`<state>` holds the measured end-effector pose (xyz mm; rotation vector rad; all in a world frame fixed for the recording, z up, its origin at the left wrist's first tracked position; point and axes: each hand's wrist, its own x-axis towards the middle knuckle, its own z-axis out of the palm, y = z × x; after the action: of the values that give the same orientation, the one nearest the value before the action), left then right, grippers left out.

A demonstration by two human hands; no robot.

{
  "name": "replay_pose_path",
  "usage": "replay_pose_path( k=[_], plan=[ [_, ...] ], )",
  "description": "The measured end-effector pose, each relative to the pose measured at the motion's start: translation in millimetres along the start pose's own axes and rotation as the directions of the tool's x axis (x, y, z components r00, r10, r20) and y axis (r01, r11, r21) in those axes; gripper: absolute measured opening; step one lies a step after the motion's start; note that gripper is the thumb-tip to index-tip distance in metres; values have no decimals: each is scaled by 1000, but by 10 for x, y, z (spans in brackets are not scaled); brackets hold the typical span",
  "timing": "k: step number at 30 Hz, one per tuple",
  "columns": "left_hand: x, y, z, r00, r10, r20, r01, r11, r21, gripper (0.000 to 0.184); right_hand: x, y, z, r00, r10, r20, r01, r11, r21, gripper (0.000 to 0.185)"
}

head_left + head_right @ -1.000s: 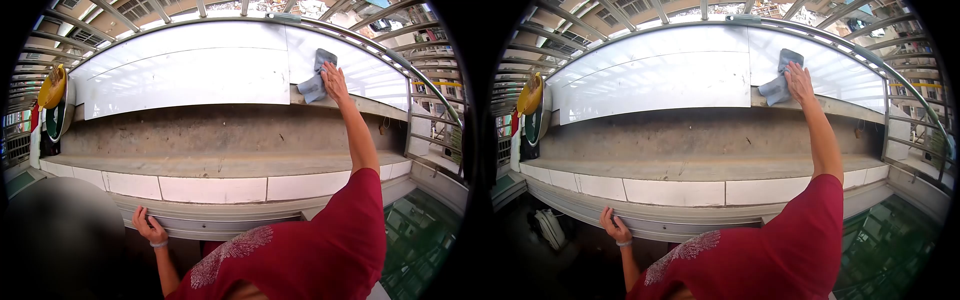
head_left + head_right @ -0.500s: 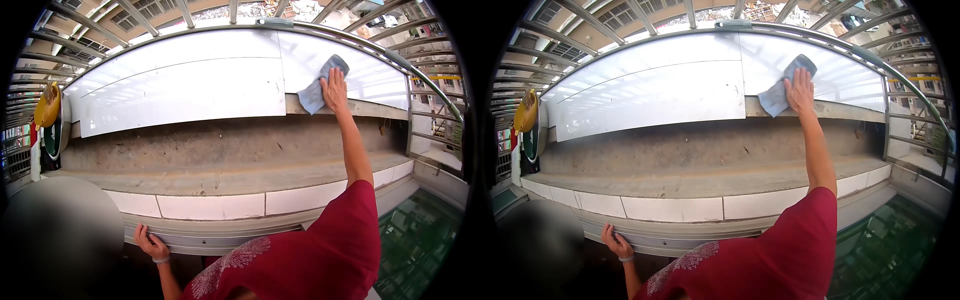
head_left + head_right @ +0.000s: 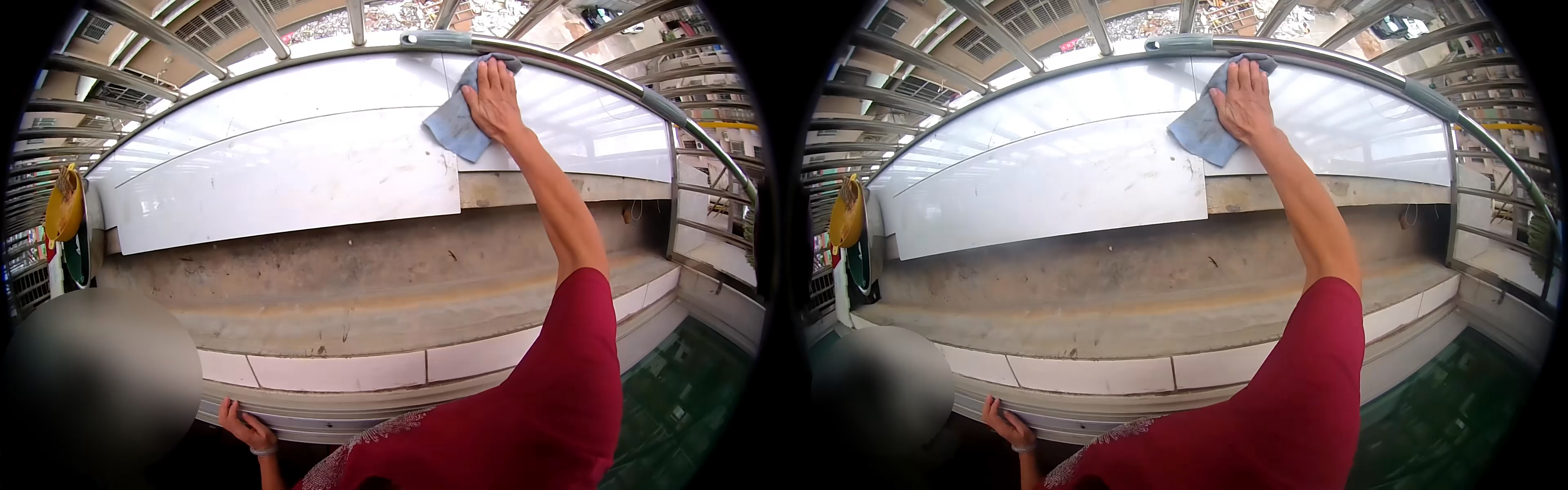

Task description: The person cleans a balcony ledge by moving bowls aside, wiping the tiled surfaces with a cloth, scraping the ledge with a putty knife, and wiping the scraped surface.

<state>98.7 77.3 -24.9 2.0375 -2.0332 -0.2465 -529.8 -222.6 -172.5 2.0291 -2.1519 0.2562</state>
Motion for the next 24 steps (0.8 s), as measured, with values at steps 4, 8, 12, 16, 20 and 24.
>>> replay_pose_path(
  k=[4, 8, 12, 16, 20, 24],
  plan=[
    [-44, -72, 22, 1000, 1, 2, -1, 1000, -9, 30, -122, 342, -281, 958, -274, 80, 275, 961, -2, 52],
    [-29, -45, 24, 1000, -2, 8, 2, 1000, 1, 29, -414, 1304, -335, 919, 380, 107, -364, 921, -140, 54],
    [-27, -30, 21, 1000, -3, 11, 2, 999, 47, 29, -254, 1298, -103, 669, 743, 21, -727, 660, -190, 66],
    [-29, -80, 51, 999, 53, -13, -52, 997, 54, 29, -88, 186, -90, 990, 115, -79, -119, 992, -40, 67],
    [87, 110, -23, 994, 108, 24, -111, 978, 177, 28, -251, 346, -243, 986, -140, 96, 136, 990, 38, 55],
    [71, 31, -3, 984, 176, 22, -177, 968, 180, 31, -744, 1209, -351, 994, 99, 50, -95, 992, -83, 48]
  ],
)
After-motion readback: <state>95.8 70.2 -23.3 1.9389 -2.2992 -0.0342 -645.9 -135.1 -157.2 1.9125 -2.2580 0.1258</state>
